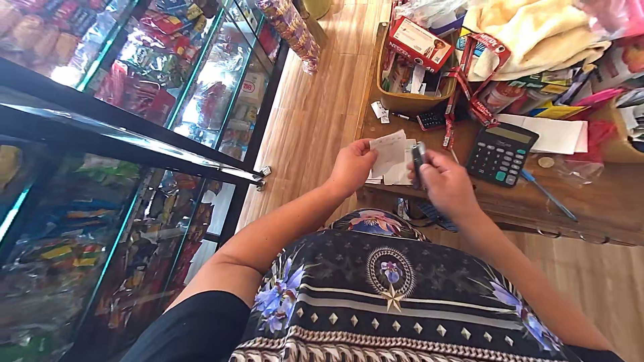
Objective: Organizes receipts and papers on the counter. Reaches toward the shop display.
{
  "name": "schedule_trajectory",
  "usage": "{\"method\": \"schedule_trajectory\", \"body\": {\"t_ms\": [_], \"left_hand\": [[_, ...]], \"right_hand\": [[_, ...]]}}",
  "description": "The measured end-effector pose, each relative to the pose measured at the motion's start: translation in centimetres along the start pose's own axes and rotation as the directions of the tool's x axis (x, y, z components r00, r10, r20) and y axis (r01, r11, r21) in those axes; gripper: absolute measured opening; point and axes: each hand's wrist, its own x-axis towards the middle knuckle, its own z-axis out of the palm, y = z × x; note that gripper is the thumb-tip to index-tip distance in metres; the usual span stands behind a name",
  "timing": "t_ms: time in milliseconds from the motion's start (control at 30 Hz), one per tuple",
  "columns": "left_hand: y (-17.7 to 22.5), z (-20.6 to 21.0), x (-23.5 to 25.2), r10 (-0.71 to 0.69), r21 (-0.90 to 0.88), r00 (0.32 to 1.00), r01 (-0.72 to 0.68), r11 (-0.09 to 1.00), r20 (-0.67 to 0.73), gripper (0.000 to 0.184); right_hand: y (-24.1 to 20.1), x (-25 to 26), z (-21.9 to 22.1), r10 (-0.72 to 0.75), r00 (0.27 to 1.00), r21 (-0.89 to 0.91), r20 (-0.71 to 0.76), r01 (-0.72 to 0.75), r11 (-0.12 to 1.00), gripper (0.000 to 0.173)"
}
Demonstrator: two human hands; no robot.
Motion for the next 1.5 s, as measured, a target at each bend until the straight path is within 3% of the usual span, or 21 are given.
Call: {"method": "schedule_trajectory", "body": {"t_ms": [133,333,800,1067,1200,1400,1500], "left_hand": [[2.0,0.9,-1.6,0.043,0.088,0.998,-0.046,0.995,0.036,0.022],[3.1,1.4,-2.6,0.069,0.145,0.996,-0.077,0.987,0.055,0.025],[3.3,0.9,-2.9,0.146,0.323,0.984,-0.171,0.931,0.1,0.025],[2.8,1.5,-3.1,0.175,0.296,0.98,-0.194,0.935,0.09,0.022],[2.2,1.7,-3.2,0.183,0.338,0.98,-0.201,0.919,0.083,0.022],[1.3,1.6,-3.0,0.111,0.327,0.99,-0.134,0.936,0.087,0.022],[1.1,1.2,-2.5,0.032,0.267,0.997,-0.047,0.963,0.063,0.023]], "right_hand": [[-0.5,0.1,2.6,-0.13,0.99,-0.015,-0.047,0.13,0.991,0.029],[0.0,0.1,3.2,-0.192,0.975,0.061,-0.116,0.2,0.978,0.026],[-0.6,-0.1,3.0,-0.261,0.958,-0.156,-0.12,0.241,0.958,0.025],[-0.1,-0.5,5.2,-0.336,0.912,-0.221,-0.236,0.286,0.932,0.025],[-0.2,-0.7,5.7,-0.298,0.921,-0.206,-0.252,0.25,0.946,0.024],[-0.1,-0.7,6.4,-0.126,0.968,-0.037,-0.218,0.121,0.992,0.023],[-0.1,-0.5,6.0,-0.137,0.979,-0.144,-0.148,0.116,0.983,0.025]]}}
